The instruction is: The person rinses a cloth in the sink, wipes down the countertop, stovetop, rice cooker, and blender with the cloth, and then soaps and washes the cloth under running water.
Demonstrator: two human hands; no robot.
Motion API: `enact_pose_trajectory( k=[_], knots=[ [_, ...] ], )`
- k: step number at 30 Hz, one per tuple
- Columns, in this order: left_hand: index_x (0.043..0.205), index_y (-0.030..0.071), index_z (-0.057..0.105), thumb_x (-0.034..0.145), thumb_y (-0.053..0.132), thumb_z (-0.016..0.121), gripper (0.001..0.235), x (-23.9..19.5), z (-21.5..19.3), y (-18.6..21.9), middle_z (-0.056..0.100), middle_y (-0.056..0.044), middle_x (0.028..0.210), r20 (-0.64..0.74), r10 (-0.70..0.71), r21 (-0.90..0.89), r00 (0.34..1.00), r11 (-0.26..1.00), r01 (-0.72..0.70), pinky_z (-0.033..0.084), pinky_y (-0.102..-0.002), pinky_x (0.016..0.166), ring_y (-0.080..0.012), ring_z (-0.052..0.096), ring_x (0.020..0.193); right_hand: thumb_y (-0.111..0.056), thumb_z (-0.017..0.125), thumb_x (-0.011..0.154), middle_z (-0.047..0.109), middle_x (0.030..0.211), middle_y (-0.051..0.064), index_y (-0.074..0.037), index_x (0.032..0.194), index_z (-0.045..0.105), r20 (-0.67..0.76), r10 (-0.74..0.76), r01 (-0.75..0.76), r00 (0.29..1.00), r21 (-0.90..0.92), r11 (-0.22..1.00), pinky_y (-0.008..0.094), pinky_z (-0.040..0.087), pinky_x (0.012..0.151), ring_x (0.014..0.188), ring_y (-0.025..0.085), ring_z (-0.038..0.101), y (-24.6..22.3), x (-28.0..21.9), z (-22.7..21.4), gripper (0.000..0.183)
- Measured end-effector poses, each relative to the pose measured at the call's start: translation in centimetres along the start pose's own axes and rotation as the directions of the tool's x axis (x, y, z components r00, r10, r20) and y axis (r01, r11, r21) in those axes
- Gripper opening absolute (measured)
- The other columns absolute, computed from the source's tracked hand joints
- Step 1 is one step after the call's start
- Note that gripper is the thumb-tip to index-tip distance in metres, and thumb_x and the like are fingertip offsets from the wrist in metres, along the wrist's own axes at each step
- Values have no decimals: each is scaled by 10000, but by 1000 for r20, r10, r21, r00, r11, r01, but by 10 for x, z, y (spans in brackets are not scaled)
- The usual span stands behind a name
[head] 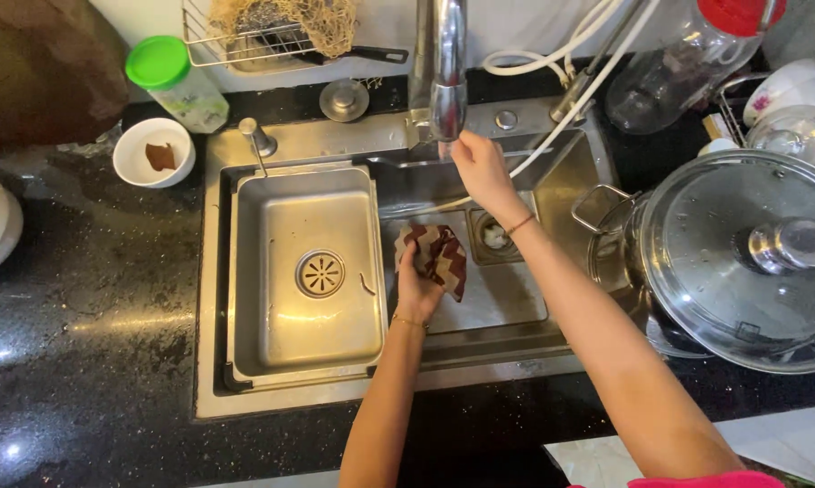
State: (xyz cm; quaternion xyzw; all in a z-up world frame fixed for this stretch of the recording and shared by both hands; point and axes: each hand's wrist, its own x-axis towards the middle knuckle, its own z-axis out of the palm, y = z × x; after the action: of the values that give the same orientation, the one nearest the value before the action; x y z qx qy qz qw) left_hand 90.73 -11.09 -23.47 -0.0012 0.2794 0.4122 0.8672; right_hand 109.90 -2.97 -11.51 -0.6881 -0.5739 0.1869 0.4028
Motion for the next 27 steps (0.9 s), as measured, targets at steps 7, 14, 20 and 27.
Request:
enact_pose_trajectory(
  k=[7, 14, 20, 27],
  knots=[
    [1404, 116, 580, 1026, 368, 529, 458, 25, -34, -9, 634, -109, 1372, -116, -21, -38, 993, 999, 17, 468, -469, 1106, -291, 583, 1276, -291, 556, 1025, 644, 1250, 191, -143, 1587, 290, -52, 50, -26, 997, 393, 919, 366, 505, 915, 1109, 329, 656, 22, -59, 63, 639],
    [1359, 153, 600, 1005, 466, 519, 480, 13, -38, -8, 628, -69, 1352, -142, 19, -66, 990, 997, -28, 455, -487, 1079, -274, 582, 1253, -545, 548, 1027, 755, 1060, 174, -67, 1237, 715, 513, 266, -287, 816, -40, 957, 363, 522, 844, 995, 267, 706, 116, -75, 130, 548],
    [1341, 157, 601, 1004, 541, 533, 515, 17, -27, -13, 594, -67, 1353, 22, 56, -149, 998, 987, -52, 437, -474, 1085, -284, 545, 1261, -408, 699, 919, 700, 879, 72, -30, 946, 674, 448, 299, -444, 843, 265, 856, 323, 490, 684, 801, 141, 614, 78, -83, 119, 380],
    [1323, 152, 591, 1018, 541, 469, 509, 33, -29, -5, 628, -82, 1283, -96, 5, -120, 995, 993, -16, 416, -527, 1008, -283, 572, 1192, -178, 765, 815, 655, 934, 120, -17, 713, 534, 169, -289, 240, 942, 264, 934, 367, 485, 725, 855, 262, 608, -9, -137, 75, 299]
  ],
)
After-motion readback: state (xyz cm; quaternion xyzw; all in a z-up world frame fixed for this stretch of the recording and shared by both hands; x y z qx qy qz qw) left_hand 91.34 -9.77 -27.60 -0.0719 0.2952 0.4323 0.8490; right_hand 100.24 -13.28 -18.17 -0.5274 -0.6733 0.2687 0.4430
